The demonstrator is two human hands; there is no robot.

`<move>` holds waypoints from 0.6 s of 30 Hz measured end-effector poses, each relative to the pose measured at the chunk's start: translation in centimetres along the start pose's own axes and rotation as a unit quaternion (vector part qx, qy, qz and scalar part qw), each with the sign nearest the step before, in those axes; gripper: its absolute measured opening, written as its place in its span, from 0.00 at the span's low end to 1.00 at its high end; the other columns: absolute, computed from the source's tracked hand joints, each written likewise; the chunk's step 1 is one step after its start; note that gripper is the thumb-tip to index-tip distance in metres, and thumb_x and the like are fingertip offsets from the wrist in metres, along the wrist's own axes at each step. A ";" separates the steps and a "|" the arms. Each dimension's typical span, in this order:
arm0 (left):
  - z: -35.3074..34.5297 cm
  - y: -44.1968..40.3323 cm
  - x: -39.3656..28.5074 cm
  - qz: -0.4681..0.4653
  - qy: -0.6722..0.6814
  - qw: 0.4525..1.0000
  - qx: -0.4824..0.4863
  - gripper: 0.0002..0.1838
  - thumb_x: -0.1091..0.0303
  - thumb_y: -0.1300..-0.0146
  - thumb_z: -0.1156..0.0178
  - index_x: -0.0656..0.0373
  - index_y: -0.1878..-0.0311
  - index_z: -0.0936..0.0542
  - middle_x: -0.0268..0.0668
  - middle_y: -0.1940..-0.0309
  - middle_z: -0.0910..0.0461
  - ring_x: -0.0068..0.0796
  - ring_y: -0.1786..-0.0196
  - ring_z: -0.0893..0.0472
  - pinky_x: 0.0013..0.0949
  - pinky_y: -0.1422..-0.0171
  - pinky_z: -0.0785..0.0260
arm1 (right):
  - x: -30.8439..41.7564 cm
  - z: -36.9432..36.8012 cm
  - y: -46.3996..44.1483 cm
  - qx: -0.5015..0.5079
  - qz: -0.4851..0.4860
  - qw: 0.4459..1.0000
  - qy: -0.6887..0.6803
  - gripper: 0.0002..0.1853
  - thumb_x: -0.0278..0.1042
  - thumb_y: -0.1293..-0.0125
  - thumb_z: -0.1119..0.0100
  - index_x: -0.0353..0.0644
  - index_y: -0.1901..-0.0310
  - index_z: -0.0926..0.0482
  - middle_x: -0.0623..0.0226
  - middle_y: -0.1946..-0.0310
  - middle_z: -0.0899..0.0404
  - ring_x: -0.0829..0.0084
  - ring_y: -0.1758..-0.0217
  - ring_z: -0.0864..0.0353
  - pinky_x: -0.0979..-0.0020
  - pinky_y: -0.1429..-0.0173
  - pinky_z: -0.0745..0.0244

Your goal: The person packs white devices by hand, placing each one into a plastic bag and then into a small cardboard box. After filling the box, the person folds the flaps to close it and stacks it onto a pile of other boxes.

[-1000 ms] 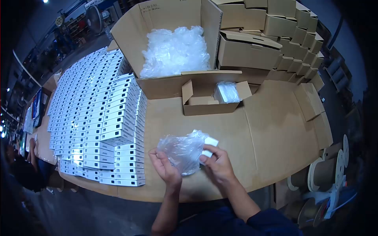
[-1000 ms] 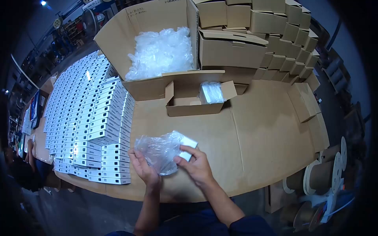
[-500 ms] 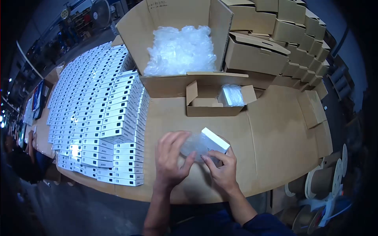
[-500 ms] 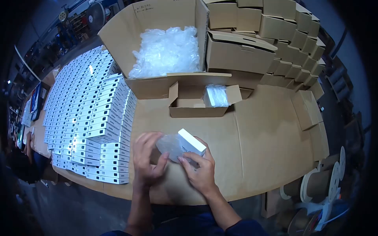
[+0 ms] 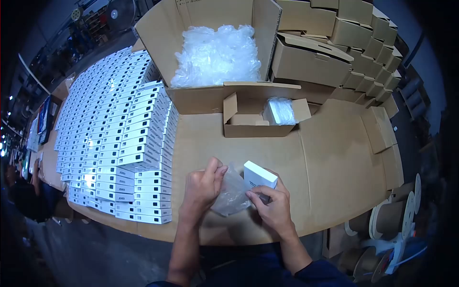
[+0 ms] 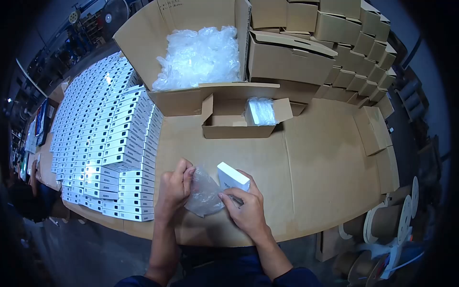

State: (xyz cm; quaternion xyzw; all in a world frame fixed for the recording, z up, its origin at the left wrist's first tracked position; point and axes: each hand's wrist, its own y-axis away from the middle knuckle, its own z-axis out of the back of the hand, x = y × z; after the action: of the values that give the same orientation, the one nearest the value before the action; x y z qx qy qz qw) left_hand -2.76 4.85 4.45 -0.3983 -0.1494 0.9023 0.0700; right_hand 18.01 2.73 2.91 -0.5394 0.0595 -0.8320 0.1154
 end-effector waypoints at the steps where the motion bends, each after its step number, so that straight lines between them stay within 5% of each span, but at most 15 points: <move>1: 0.0 0.0 0.0 0.040 0.033 0.999 0.018 0.10 0.65 0.22 0.40 0.58 0.61 0.26 0.45 0.80 0.21 0.49 0.75 0.17 0.47 0.70 0.28 | 0.0 0.0 0.0 -0.006 0.009 1.000 0.005 0.08 0.26 0.42 0.22 0.37 0.61 0.09 0.44 0.40 0.20 0.49 0.40 0.15 0.59 0.38 0.19; 4: -0.1 -0.1 0.3 -0.007 0.027 1.000 0.009 0.10 0.64 0.21 0.43 0.59 0.59 0.27 0.48 0.80 0.21 0.52 0.74 0.16 0.47 0.72 0.28 | 0.1 0.2 -0.1 -0.009 0.026 1.000 0.013 0.07 0.26 0.42 0.22 0.37 0.61 0.09 0.44 0.40 0.20 0.49 0.40 0.15 0.58 0.38 0.19; 7: 0.1 0.1 -0.2 0.051 0.086 0.995 0.014 0.10 0.64 0.20 0.43 0.61 0.58 0.26 0.45 0.82 0.23 0.48 0.79 0.18 0.43 0.72 0.28 | -0.2 0.3 0.1 -0.016 0.026 0.999 0.018 0.08 0.25 0.42 0.22 0.37 0.61 0.09 0.45 0.41 0.20 0.50 0.41 0.14 0.59 0.40 0.19; 10: -0.5 1.0 1.5 0.078 0.174 0.982 -0.019 0.17 0.58 0.24 0.36 0.61 0.48 0.27 0.43 0.70 0.18 0.39 0.67 0.14 0.40 0.60 0.22 | -0.5 0.2 0.4 -0.035 -0.003 0.999 0.000 0.08 0.25 0.42 0.22 0.37 0.61 0.09 0.46 0.45 0.19 0.52 0.46 0.14 0.62 0.44 0.19; 13: -3.0 -0.3 2.2 -0.107 0.251 0.904 -0.330 0.35 0.53 0.33 0.26 0.61 0.35 0.34 0.43 0.50 0.19 0.36 0.48 0.16 0.40 0.39 0.24 | -1.5 0.0 0.8 -0.070 -0.047 0.996 -0.039 0.08 0.26 0.40 0.21 0.37 0.60 0.09 0.55 0.53 0.19 0.63 0.53 0.16 0.68 0.52 0.22; 14: -3.4 0.7 2.3 -0.055 0.374 0.876 -0.300 0.55 0.52 0.44 0.17 0.60 0.24 0.45 0.47 0.34 0.28 0.40 0.33 0.24 0.43 0.26 0.32 | -1.6 0.1 0.8 -0.078 -0.067 0.993 -0.053 0.08 0.27 0.40 0.21 0.37 0.59 0.09 0.57 0.54 0.19 0.65 0.54 0.16 0.69 0.53 0.23; 18: -3.5 4.4 2.0 0.104 0.487 0.867 -0.019 0.48 0.61 0.43 0.17 0.64 0.26 0.35 0.45 0.38 0.21 0.35 0.37 0.20 0.39 0.30 0.27 | -1.9 0.1 0.8 -0.064 -0.096 0.988 -0.104 0.11 0.26 0.38 0.22 0.33 0.55 0.10 0.61 0.53 0.20 0.71 0.53 0.17 0.71 0.52 0.24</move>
State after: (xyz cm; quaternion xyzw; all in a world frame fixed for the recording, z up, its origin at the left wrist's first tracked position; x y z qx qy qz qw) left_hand -1.49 1.91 -0.62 -0.8020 -0.0713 0.5922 0.0318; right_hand 18.90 2.41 1.09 -0.6322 0.0483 -0.7733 0.0055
